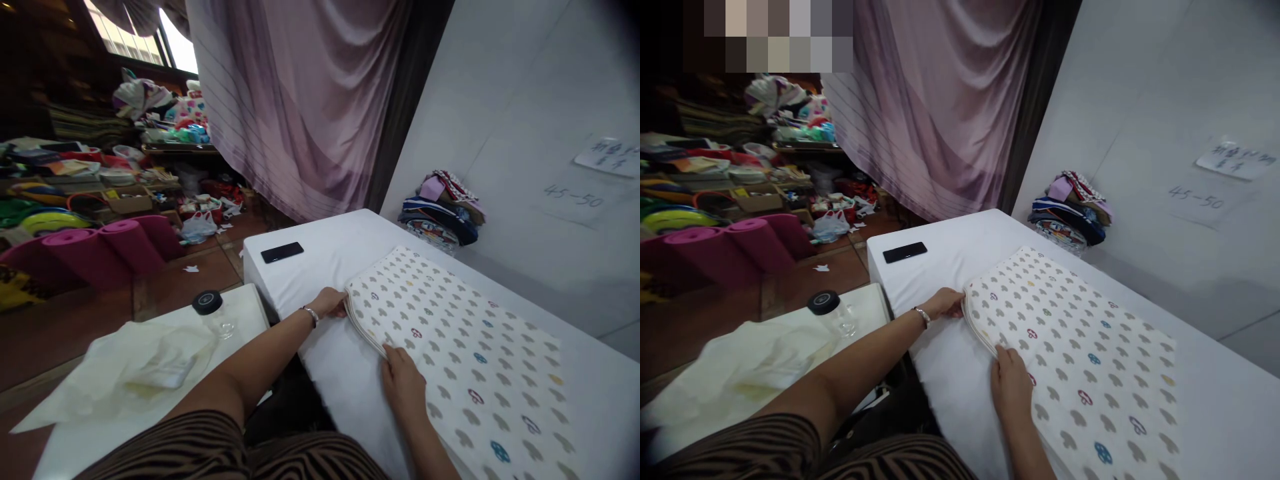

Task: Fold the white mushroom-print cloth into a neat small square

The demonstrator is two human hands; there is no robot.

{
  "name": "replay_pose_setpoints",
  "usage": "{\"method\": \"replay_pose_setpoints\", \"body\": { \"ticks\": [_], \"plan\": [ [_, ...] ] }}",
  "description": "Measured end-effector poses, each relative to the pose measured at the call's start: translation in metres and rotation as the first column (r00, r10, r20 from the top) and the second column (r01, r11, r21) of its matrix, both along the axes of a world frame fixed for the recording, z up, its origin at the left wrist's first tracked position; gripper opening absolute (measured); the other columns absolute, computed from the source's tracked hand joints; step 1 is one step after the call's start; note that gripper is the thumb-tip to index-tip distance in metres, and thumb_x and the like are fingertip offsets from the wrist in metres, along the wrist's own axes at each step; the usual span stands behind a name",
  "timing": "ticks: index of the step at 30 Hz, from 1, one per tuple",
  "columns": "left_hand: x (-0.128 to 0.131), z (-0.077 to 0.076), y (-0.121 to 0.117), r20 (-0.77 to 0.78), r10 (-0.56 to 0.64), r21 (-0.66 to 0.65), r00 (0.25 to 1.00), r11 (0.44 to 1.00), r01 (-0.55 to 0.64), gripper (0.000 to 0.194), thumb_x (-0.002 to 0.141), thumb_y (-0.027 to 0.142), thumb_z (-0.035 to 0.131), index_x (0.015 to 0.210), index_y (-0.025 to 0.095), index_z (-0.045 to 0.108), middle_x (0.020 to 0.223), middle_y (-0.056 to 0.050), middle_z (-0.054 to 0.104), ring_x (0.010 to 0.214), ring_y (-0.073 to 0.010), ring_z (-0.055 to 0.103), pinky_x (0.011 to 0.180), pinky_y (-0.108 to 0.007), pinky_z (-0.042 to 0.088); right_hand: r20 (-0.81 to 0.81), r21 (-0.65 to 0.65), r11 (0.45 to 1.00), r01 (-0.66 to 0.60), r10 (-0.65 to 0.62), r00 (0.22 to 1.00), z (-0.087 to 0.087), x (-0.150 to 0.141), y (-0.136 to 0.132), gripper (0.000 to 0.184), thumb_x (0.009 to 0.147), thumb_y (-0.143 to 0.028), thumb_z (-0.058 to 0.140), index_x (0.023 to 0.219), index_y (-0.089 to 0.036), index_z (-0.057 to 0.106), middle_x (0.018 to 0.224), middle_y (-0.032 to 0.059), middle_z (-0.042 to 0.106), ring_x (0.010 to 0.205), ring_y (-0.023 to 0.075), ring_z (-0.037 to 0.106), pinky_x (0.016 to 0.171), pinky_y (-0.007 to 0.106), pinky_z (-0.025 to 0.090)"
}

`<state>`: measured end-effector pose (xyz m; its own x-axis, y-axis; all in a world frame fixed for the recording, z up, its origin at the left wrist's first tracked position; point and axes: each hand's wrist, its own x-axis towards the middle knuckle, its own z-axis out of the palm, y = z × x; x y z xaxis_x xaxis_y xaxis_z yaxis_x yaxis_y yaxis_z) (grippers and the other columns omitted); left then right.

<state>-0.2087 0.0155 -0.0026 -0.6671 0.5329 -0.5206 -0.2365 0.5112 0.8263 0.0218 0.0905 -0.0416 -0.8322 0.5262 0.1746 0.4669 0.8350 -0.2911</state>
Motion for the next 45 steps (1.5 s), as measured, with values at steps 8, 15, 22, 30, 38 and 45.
{"method": "replay_pose_setpoints", "body": {
  "ticks": [8,15,22,30,38,45],
  "plan": [
    [0.001,0.003,-0.001,-0.011,-0.001,-0.037,1.0,0.999,0.0,0.025,0.084,0.028,0.048,0.064,0.014,0.055,0.056,-0.004,0.064,0.053,-0.0126,0.062,0.055,-0.021,0.051,-0.011,0.05,0.999,-0.012,0.013,1.0,-0.006,0.0,0.002,0.033,0.088,-0.019,0.036,0.113,-0.018,0.056,0.095,0.006,0.06,0.087,0.0176,0.058,0.066,0.026,0.043],
    [-0.001,0.006,0.001,-0.008,-0.017,-0.047,1.0,0.999,0.017,0.02,0.078,0.026,0.055,0.065,0.012,0.056,0.056,-0.004,0.064,0.047,-0.0128,0.059,0.048,-0.022,0.048,-0.009,0.05,0.999,-0.015,0.016,1.0,-0.003,0.001,0.001,0.032,0.088,-0.019,0.036,0.113,-0.018,0.057,0.094,0.0059,0.06,0.086,0.0171,0.058,0.065,0.025,0.042],
    [-0.005,0.002,0.006,-0.024,-0.034,-0.09,0.999,0.995,0.032,0.014,0.076,0.02,0.055,0.063,0.013,0.056,0.049,-0.004,0.059,0.05,-0.0154,0.061,0.053,-0.024,0.051,-0.023,0.045,0.999,-0.02,0.021,1.0,-0.003,0.001,0.001,0.032,0.088,-0.021,0.036,0.112,-0.019,0.057,0.093,0.0051,0.06,0.087,0.0172,0.057,0.066,0.025,0.042],
    [-0.021,-0.004,-0.007,-0.116,-0.05,-0.116,0.992,0.993,0.037,0.012,0.073,0.017,0.057,0.061,0.015,0.057,0.047,-0.003,0.057,0.055,-0.0172,0.062,0.057,-0.026,0.052,0.007,0.039,0.998,-0.04,0.039,0.999,0.0,0.001,-0.002,0.031,0.087,-0.019,0.038,0.112,-0.02,0.057,0.094,0.0049,0.058,0.088,0.0181,0.056,0.066,0.026,0.041],
    [-0.014,-0.007,-0.017,-0.109,0.026,-0.013,0.994,1.0,-0.027,0.006,0.076,0.014,0.053,0.073,0.012,0.057,0.051,-0.001,0.057,0.048,-0.0118,0.058,0.052,-0.023,0.051,0.037,0.099,0.991,-0.085,0.082,0.996,-0.001,0.001,-0.003,0.032,0.088,-0.018,0.038,0.114,-0.019,0.056,0.094,0.0063,0.057,0.088,0.0195,0.054,0.071,0.029,0.042],
    [-0.004,-0.009,-0.019,-0.101,0.159,0.133,0.982,0.981,-0.145,0.031,0.073,0.008,0.056,0.103,0.014,0.051,0.064,0.002,0.059,0.05,-0.0108,0.059,0.054,-0.024,0.052,0.018,0.109,0.991,-0.082,0.08,0.997,-0.005,0.001,-0.001,0.032,0.087,-0.019,0.038,0.113,-0.018,0.057,0.096,0.007,0.057,0.089,0.0192,0.054,0.071,0.028,0.042]
  ]
}}
